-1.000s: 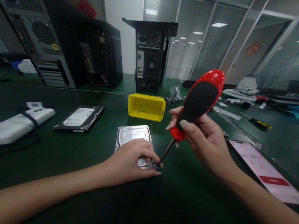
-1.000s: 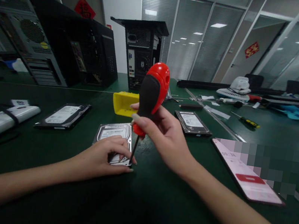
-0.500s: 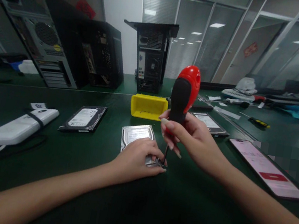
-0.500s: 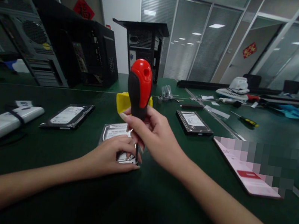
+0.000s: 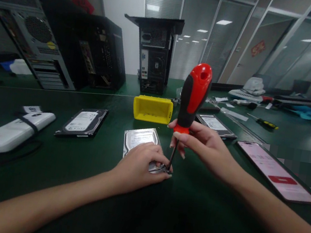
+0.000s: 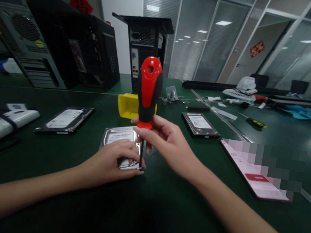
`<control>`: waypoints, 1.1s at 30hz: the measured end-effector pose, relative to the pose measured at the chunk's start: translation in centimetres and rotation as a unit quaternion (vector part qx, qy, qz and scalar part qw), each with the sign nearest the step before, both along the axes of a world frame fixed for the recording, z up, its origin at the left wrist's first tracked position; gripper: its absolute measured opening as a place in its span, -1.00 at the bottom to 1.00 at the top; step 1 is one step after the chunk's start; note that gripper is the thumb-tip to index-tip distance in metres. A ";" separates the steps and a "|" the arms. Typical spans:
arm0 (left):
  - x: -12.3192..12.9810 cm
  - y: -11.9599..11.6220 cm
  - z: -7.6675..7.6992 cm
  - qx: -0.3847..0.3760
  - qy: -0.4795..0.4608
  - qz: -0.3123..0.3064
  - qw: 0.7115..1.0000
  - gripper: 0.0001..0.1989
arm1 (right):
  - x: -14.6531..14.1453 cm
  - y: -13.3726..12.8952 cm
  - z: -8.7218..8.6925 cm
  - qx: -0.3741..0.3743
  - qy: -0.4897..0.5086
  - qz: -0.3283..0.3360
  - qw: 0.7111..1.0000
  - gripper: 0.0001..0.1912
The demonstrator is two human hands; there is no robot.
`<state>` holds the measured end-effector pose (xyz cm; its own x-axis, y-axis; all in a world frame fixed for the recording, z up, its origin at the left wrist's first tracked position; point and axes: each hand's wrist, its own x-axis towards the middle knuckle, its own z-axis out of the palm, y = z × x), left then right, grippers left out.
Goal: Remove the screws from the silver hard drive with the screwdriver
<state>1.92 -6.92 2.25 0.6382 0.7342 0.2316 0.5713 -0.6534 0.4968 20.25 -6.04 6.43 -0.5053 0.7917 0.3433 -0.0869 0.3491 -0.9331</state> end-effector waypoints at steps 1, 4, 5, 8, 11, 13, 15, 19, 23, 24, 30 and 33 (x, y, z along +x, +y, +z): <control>0.0 0.0 0.0 -0.002 -0.001 0.002 1.000 -0.88 | -0.1 -0.1 0.0 0.007 0.006 -0.012 1.000 -0.82; 0.0 0.1 -0.1 -0.002 -0.005 0.006 1.000 -0.86 | -0.8 -0.7 -0.1 0.015 0.035 -0.035 0.999 -0.85; 0.0 0.2 -0.2 -0.001 -0.005 0.005 1.000 -0.86 | -1.0 -0.9 -0.1 0.014 0.048 -0.041 0.998 -0.85; 0.0 0.3 -0.5 -0.004 0.000 0.004 1.000 -0.87 | -1.5 -1.3 -0.3 0.012 0.076 -0.052 0.996 -0.82; 0.0 0.4 -0.6 -0.005 0.004 0.003 1.000 -0.87 | -1.7 -1.4 -0.6 0.017 0.082 -0.058 0.995 -0.81; 0.1 0.3 -0.6 0.004 0.004 0.003 1.000 -0.87 | -1.8 -1.3 -0.8 0.016 0.077 -0.062 0.995 -0.81; 0.1 0.3 -0.5 0.012 0.004 0.005 1.000 -0.87 | -1.9 -1.1 -1.0 0.022 0.067 -0.059 0.996 -0.83; 0.0 0.2 -0.4 0.012 0.001 0.002 1.000 -0.87 | -1.9 -0.6 -1.3 0.010 0.049 -0.034 0.998 -0.82; 0.0 0.3 -0.4 0.013 -0.001 -0.002 1.000 -0.86 | -1.4 -0.3 -1.4 -0.033 0.041 0.014 0.998 -0.60; 0.0 0.3 -0.4 0.013 0.001 -0.003 1.000 -0.86 | -1.3 -0.2 -1.5 -0.034 0.037 0.019 0.999 -0.57; -0.1 0.4 -0.5 0.021 0.013 -0.010 1.000 -0.83 | -1.5 -0.3 -1.7 -0.001 0.039 -0.023 0.999 -0.70; -0.1 0.4 -0.3 0.024 0.021 -0.005 0.999 -0.83 | -1.6 -0.3 -1.6 0.024 0.042 -0.046 0.998 -0.79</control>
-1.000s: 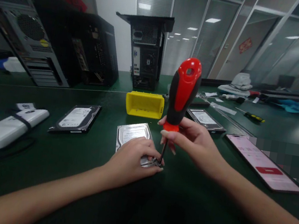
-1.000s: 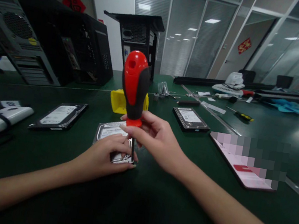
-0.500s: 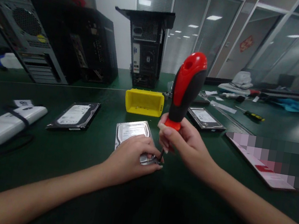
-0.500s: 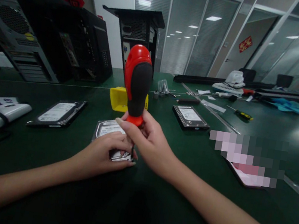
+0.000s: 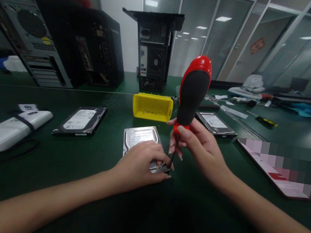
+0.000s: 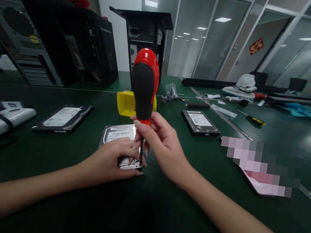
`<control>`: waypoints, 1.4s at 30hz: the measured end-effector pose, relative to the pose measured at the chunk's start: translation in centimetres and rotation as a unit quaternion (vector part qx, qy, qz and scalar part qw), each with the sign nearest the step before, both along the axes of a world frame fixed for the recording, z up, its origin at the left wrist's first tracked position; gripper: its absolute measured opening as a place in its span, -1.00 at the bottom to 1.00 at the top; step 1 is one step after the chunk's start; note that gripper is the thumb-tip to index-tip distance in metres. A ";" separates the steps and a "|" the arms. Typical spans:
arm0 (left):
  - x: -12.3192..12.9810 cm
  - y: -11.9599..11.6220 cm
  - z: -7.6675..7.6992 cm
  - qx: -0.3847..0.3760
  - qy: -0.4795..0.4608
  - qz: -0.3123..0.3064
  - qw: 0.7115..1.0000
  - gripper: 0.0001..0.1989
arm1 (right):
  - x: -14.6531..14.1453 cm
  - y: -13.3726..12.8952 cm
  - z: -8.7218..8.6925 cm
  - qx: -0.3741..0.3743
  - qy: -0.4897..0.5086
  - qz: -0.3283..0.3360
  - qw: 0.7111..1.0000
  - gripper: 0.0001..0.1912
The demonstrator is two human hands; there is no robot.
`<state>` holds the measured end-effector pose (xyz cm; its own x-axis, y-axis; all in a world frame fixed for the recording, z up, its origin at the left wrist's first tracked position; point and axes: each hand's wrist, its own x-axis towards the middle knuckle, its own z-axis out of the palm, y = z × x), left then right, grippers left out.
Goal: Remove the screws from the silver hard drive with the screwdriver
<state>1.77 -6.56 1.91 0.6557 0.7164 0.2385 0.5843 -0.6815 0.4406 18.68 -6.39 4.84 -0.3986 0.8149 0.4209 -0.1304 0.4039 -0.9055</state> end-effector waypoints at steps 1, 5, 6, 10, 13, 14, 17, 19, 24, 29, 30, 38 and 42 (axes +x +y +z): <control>0.0 0.0 0.0 0.001 0.003 -0.001 1.000 -0.83 | 0.0 0.0 0.0 0.006 0.002 -0.004 1.000 -0.81; 0.0 0.1 0.1 -0.002 0.010 -0.003 1.000 -0.81 | 0.0 0.0 0.0 0.011 0.019 -0.015 1.000 -0.84; 0.1 0.1 0.1 -0.005 0.010 -0.004 1.000 -0.81 | -0.1 0.1 0.0 0.008 0.025 -0.018 0.999 -0.82; 0.2 0.2 0.3 -0.021 0.014 -0.005 1.000 -0.83 | -0.3 0.2 -0.1 0.008 0.051 -0.029 0.998 -0.76; 0.3 0.2 0.5 -0.030 0.015 -0.005 0.999 -0.85 | -0.4 0.1 -0.2 0.008 0.056 -0.040 0.998 -0.72; 0.3 0.2 0.5 -0.031 0.014 -0.007 0.999 -0.85 | -0.5 0.1 -0.2 0.006 0.056 -0.041 0.998 -0.70; 0.3 0.3 0.4 -0.026 0.010 -0.015 1.000 -0.85 | -0.7 -0.1 -0.3 -0.005 0.057 -0.021 0.998 -0.67; 0.2 0.4 0.4 -0.020 0.008 -0.017 1.000 -0.85 | -0.8 -0.1 -0.2 -0.008 0.051 -0.001 0.999 -0.70; 0.0 0.5 0.3 -0.009 0.014 -0.035 0.999 -0.86 | -0.7 0.3 0.0 -0.023 0.027 0.030 0.999 -0.68; -0.4 1.1 0.2 -0.012 0.008 -0.054 0.998 -0.84 | -0.5 1.1 -0.1 -0.028 0.017 0.035 0.999 -0.64; -0.5 1.3 0.1 -0.012 0.005 -0.056 0.998 -0.84 | -0.6 1.2 -0.1 -0.021 0.015 0.034 0.999 -0.67; -0.9 2.7 -0.2 0.001 -0.018 -0.061 0.998 -0.84 | -1.2 2.1 0.8 -0.011 -0.009 0.011 1.000 -0.73; -0.9 3.6 -0.3 0.004 -0.025 -0.067 0.997 -0.83 | -0.8 2.7 1.1 -0.027 -0.015 0.004 1.000 -0.70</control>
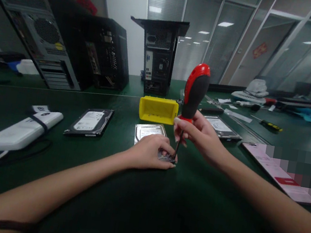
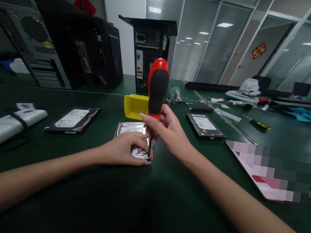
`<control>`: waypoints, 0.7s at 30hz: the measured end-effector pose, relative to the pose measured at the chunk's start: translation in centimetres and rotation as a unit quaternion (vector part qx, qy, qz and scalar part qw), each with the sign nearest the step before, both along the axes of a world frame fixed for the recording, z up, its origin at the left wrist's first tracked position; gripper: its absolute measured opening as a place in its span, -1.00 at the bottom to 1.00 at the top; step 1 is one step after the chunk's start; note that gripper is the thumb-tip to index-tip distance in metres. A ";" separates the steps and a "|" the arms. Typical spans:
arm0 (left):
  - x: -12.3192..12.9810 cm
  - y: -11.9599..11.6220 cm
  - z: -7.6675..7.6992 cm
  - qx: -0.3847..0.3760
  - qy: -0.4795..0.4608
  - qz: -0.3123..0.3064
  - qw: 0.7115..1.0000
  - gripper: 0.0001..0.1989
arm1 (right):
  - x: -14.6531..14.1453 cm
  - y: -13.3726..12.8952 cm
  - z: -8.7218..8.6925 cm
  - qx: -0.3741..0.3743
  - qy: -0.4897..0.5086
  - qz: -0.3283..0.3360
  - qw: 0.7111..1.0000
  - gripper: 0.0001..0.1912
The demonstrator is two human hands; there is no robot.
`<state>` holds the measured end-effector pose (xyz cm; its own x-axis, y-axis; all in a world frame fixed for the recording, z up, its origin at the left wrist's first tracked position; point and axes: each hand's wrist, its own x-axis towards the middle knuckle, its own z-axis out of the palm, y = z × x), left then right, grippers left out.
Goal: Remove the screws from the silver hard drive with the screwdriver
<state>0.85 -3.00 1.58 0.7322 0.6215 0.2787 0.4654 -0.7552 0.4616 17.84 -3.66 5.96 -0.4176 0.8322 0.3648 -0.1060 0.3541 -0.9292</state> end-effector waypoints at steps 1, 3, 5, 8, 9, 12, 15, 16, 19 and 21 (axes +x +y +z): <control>0.0 0.2 0.0 0.001 -0.002 -0.002 1.000 -0.83 | 0.1 0.1 0.1 0.000 -0.003 0.000 1.000 -0.70; 0.0 0.7 0.0 0.007 -0.003 -0.001 1.000 -0.83 | 0.2 0.4 0.3 0.001 -0.017 0.002 1.000 -0.69; 0.1 1.0 0.0 0.013 -0.004 0.002 1.000 -0.83 | 0.2 0.6 0.6 0.002 -0.044 0.012 0.999 -0.69; 0.1 1.3 0.0 0.008 -0.006 -0.003 1.000 -0.82 | 0.1 1.1 1.3 0.031 -0.081 0.001 0.996 -0.69; 0.1 1.3 0.1 0.002 -0.007 -0.004 1.000 -0.82 | 0.0 1.2 1.6 0.047 -0.082 -0.015 0.995 -0.68; 0.1 1.3 0.1 -0.016 -0.009 -0.006 1.000 -0.81 | -0.3 1.9 2.6 0.082 -0.054 -0.050 0.994 -0.58; 0.1 1.3 0.2 -0.024 -0.012 -0.006 1.000 -0.78 | -0.9 2.2 3.8 0.102 0.011 -0.049 0.994 -0.49; 0.1 1.3 0.2 -0.026 -0.013 -0.008 1.000 -0.77 | -1.0 2.2 4.3 0.109 0.032 -0.048 0.992 -0.49; 0.1 1.3 0.2 -0.031 -0.013 -0.006 0.999 -0.78 | -1.1 2.1 6.0 0.150 0.064 -0.045 0.986 -0.61; 0.0 1.2 0.2 -0.032 -0.010 0.003 0.999 -0.78 | -0.5 2.1 7.6 0.200 0.018 -0.036 0.979 -0.74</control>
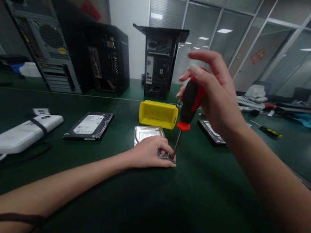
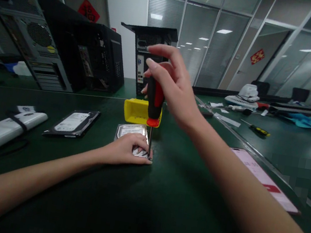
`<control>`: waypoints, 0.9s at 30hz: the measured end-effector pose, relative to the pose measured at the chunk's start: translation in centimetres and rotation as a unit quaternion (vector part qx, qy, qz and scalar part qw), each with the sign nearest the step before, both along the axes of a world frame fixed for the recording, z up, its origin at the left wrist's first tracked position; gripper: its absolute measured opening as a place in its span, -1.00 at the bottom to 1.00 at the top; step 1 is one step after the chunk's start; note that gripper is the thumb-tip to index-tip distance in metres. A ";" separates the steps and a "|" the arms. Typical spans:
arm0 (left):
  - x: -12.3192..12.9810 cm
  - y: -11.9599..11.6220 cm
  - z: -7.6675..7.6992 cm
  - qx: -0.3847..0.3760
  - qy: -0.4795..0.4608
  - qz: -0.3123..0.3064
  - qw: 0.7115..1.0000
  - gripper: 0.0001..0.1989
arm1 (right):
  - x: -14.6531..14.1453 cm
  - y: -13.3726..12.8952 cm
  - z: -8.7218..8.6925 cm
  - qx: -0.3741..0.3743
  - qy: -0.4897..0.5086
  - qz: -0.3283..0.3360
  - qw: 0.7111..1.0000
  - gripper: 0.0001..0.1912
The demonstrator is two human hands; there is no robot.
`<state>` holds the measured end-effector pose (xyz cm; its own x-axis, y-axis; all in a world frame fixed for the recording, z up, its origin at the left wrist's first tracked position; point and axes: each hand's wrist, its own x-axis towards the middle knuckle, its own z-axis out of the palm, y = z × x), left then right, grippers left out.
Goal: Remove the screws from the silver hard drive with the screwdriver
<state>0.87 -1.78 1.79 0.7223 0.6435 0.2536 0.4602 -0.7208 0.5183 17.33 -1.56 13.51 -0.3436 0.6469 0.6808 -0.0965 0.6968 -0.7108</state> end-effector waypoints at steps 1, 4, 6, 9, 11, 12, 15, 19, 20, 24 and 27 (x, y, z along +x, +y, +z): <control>0.0 0.0 0.0 0.001 0.001 0.004 1.000 -0.77 | 0.5 0.0 0.9 0.024 -0.057 0.001 0.998 -0.79; 0.0 -0.1 0.0 0.002 0.002 0.011 1.000 -0.78 | 2.0 0.0 3.7 0.023 -0.274 0.022 0.961 -0.79; 0.1 -0.2 0.0 0.002 0.003 0.015 1.000 -0.79 | 2.7 -0.1 5.4 0.020 -0.366 0.014 0.930 -0.76; 0.2 -0.3 0.1 0.004 0.003 0.022 1.000 -0.80 | 2.8 -0.7 7.1 -0.011 -0.435 -0.007 0.900 -0.66; 0.2 -0.4 0.3 0.005 0.003 0.022 1.000 -0.80 | 2.5 -0.9 7.6 -0.007 -0.458 -0.005 0.889 -0.60; 0.2 -0.5 0.3 0.005 0.002 0.022 1.000 -0.80 | 2.3 -0.9 7.8 -0.005 -0.461 -0.005 0.887 -0.60; 0.3 -0.6 0.5 0.006 0.008 0.028 1.000 -0.81 | 2.0 -0.3 7.9 -0.032 -0.442 -0.007 0.896 -0.70; 0.3 -0.6 0.3 0.017 0.008 0.032 0.999 -0.80 | 1.4 1.0 7.8 -0.061 -0.387 0.048 0.919 -0.88; 0.4 -0.5 0.2 0.020 0.007 0.033 0.999 -0.80 | 1.2 1.3 7.7 -0.062 -0.379 0.042 0.922 -0.91; 0.4 -0.6 0.1 0.015 0.010 0.036 0.999 -0.81 | 1.0 2.3 7.1 -0.041 -0.375 0.006 0.926 -0.92; 0.3 -0.8 0.3 0.009 0.011 0.037 0.999 -0.81 | 1.6 2.6 6.9 0.053 -0.400 0.070 0.912 -0.92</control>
